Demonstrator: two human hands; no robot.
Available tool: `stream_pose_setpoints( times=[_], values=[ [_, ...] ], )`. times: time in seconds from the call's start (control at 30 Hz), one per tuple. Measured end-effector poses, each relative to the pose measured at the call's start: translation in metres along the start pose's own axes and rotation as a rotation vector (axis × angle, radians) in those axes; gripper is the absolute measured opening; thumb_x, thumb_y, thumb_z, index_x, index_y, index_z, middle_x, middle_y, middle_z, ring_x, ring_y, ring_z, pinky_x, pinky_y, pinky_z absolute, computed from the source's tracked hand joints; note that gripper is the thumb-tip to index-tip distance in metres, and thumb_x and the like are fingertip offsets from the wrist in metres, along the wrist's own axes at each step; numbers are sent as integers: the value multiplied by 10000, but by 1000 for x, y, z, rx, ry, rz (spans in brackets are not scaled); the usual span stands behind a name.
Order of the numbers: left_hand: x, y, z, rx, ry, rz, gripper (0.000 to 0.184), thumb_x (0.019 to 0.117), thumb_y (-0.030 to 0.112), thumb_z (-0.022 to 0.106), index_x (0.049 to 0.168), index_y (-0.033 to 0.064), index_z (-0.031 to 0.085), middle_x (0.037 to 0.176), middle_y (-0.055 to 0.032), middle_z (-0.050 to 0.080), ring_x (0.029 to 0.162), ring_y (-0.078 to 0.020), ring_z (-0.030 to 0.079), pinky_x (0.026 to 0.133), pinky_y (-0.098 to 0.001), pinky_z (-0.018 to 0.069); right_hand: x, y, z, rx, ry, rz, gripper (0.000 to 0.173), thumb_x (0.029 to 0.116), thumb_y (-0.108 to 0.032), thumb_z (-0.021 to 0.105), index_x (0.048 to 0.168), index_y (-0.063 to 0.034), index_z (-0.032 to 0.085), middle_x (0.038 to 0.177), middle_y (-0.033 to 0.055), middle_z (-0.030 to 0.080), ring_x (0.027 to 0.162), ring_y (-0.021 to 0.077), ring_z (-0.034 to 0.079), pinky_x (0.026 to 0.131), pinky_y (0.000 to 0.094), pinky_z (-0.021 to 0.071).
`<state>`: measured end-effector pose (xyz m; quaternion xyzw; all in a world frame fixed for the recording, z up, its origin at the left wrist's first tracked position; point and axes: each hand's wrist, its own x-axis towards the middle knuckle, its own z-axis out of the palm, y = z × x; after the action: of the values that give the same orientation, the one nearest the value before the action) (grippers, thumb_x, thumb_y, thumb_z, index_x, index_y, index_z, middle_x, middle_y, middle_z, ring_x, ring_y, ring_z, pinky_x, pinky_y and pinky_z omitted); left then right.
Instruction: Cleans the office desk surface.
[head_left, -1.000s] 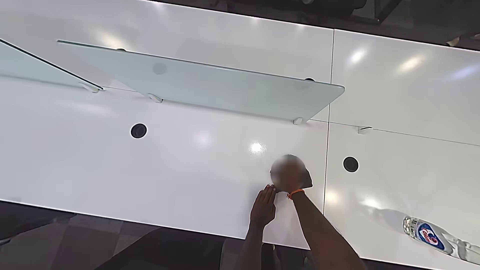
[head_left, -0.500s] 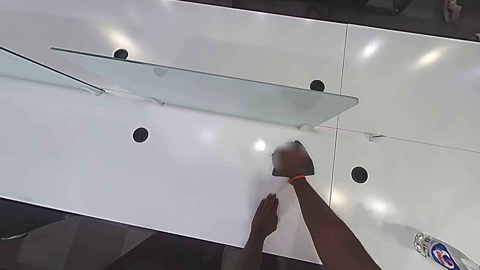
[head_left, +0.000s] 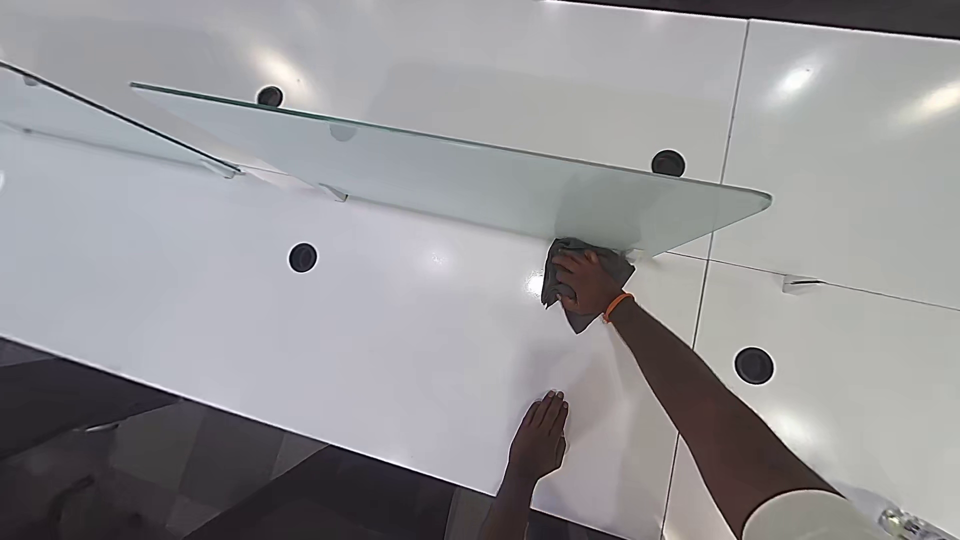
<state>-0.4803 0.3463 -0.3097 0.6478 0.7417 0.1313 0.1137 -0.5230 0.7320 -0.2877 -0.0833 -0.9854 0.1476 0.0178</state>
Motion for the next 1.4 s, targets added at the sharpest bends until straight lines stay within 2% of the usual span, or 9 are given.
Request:
stream_pose_setpoints(
  times=[0.23,0.6,0.83,0.97,1.03,1.13,1.2,1.3,1.4],
  values=[
    [1,0,1,-48,5,8,539,952,239,460,1472,115,531,1593,-39,452,1505,-195,359,1211,-396,323,6,6,-3,51,14,56,490,877,-535,596,1065,-96,703,1576,59,472,1376,317,510,1139,590,345],
    [0,-2,0,-80,-7,0,542,935,200,479,1469,119,534,1605,-33,436,1515,-204,341,1218,-402,315,-30,-6,2,75,211,355,446,889,-506,598,1057,-101,677,1556,56,490,1314,324,552,1120,616,348],
    [0,-4,1,-108,24,4,533,944,192,485,1470,122,539,1595,-37,451,1507,-213,358,1212,-413,331,-60,-23,11,60,250,462,428,860,-443,606,1050,-64,669,1548,111,489,1339,345,527,1145,587,325],
    [-1,-3,0,-102,37,9,528,947,208,463,1461,124,546,1590,-37,457,1502,-212,365,1206,-410,335,-116,-50,22,45,249,539,476,901,-505,570,1100,-88,684,1602,79,441,1529,303,322,1240,608,174],
    [1,-3,1,-103,59,11,519,946,215,473,1449,123,559,1582,-37,468,1496,-213,375,1200,-407,342,-146,-57,26,44,275,544,488,907,-498,547,1112,-78,687,1575,85,480,1524,306,337,1241,605,185],
    [2,-1,-1,-103,66,4,505,951,207,473,1439,123,569,1575,-33,477,1493,-214,381,1199,-409,346,-175,-59,22,162,266,520,399,879,-413,590,1017,-47,667,1567,119,485,1519,321,346,1244,603,169],
    [1,-1,-1,-98,59,-4,502,954,204,471,1440,126,569,1579,-29,473,1496,-211,376,1201,-413,342,-183,-53,14,277,241,480,396,886,-451,615,966,-65,657,1608,150,418,1535,326,311,1248,598,168],
    [1,0,0,-88,53,-8,505,959,221,462,1445,127,565,1582,-28,469,1495,-212,379,1198,-415,344,-180,-56,2,290,280,555,591,932,-591,544,1158,-58,664,1630,206,347,1530,363,298,1244,594,188],
    [2,0,0,-83,54,-14,505,965,227,453,1449,135,561,1582,-22,468,1494,-207,379,1199,-412,343,-158,-71,0,191,445,804,765,999,-557,398,1503,17,440,1572,229,426,1504,370,346,1238,605,201]
  ],
)
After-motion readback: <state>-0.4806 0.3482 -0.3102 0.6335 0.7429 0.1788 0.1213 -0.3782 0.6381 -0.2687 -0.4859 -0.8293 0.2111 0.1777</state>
